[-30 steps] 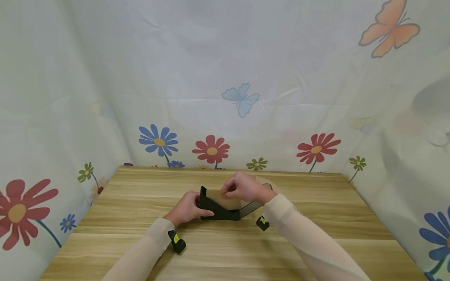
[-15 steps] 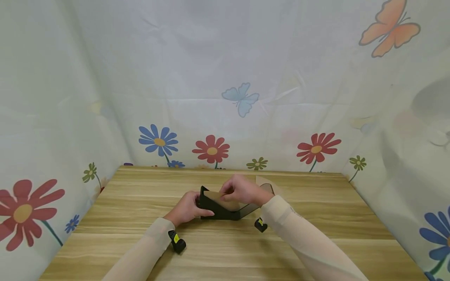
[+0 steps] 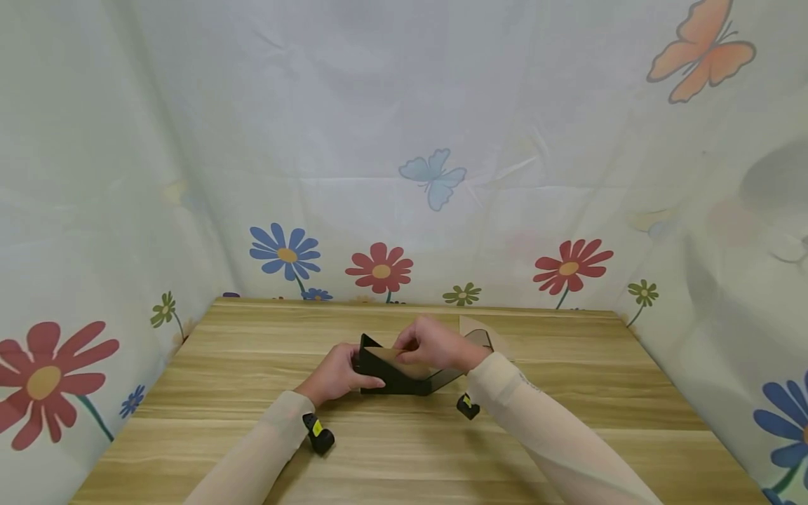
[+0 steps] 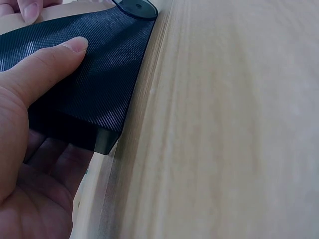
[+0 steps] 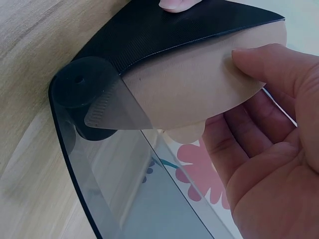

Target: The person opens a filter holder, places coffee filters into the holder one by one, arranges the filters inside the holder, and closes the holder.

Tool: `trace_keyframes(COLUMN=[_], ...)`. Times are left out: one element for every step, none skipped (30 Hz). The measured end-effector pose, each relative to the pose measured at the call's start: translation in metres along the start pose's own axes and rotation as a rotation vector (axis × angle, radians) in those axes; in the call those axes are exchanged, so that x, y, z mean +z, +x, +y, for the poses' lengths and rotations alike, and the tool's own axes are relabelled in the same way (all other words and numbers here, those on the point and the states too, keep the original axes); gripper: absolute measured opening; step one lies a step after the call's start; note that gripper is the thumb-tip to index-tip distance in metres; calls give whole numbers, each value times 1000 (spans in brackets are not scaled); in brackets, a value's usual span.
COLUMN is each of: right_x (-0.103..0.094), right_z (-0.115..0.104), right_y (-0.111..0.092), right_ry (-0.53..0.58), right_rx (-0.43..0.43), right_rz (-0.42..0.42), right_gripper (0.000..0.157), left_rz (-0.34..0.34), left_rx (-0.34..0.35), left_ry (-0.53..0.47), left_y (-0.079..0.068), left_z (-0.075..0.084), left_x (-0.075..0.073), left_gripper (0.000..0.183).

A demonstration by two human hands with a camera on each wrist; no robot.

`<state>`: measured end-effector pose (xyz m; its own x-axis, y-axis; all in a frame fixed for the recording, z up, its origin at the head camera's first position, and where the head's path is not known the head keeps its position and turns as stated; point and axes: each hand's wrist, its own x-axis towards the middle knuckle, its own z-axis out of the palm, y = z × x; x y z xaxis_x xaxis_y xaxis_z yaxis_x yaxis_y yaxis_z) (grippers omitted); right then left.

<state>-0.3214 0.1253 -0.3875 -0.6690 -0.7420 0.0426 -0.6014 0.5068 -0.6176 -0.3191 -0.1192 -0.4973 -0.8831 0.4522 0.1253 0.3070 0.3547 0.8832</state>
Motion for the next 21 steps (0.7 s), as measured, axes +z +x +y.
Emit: trace_keyframes(right_x=[0, 0, 1, 1, 1, 1, 1, 1, 2, 2, 3, 3, 4, 4, 4, 4, 5, 5, 5, 5, 5], right_z=[0, 0, 0, 0, -1, -1, -1, -1, -1, -1, 0, 0, 0, 0, 0, 1, 1, 1, 1, 1, 1], right_y=[0, 1, 1, 1, 2, 2, 3, 3, 3, 3, 3, 4, 4, 4, 4, 5, 5, 5, 6, 6, 6], right_ry=[-5, -7, -9, -17, -21, -23, -25, -31, -38, -45, -47, -52, -60, -65, -68, -68, -68, -72, -77, -80, -85], right_rx=[-4, -7, -9, -15, -22, -26, -30, -35, -38, -41, -41, -39, -41, -38, -34, -32, -31, -33, -36, -40, -45], right_rz=[0, -1, -1, -1, -3, -4, -4, -4, -3, -4, -5, -6, -7, -8, -10, -12, -14, -14, -16, -16, -16], right_gripper=[9, 9, 10, 10, 10, 10, 11, 11, 12, 12, 12, 13, 13, 13, 12, 12, 12, 12, 12, 12, 12], left_rz=[-1, -1, -3, -3, -4, -5, -6, -6, -6, -5, -5, -5, -5, -5, -5, -5, -5, -4, -5, -4, -4], left_rx=[-2, -3, -6, -9, -13, -15, -16, -17, -16, -14, -10, -7, -4, -1, 0, 0, -1, -3, -6, -9, -11], left_ry=[-1, -4, -5, -6, -7, -9, -11, -9, -7, -6, -6, -6, -5, -4, -5, -7, -7, -8, -6, -5, -3], left_y=[0, 0, 0, 0, 1, 1, 1, 1, 1, 1, 1, 1, 1, 1, 1, 1, 1, 1, 1, 1, 1], left_z=[0, 0, 0, 0, 0, 0, 0, 0, 0, 0, 0, 0, -1, 0, 0, 0, 0, 0, 0, -1, -1], left_x=[0, 0, 0, -1, -1, -1, -1, -1, -1, -1, -1, -1, -1, -1, -1, -1, -1, -1, -1, -1, -1], left_gripper=[44, 44, 44, 45, 45, 45, 45, 45, 45, 44, 44, 44, 43, 43, 43, 43, 43, 43, 42, 42, 42])
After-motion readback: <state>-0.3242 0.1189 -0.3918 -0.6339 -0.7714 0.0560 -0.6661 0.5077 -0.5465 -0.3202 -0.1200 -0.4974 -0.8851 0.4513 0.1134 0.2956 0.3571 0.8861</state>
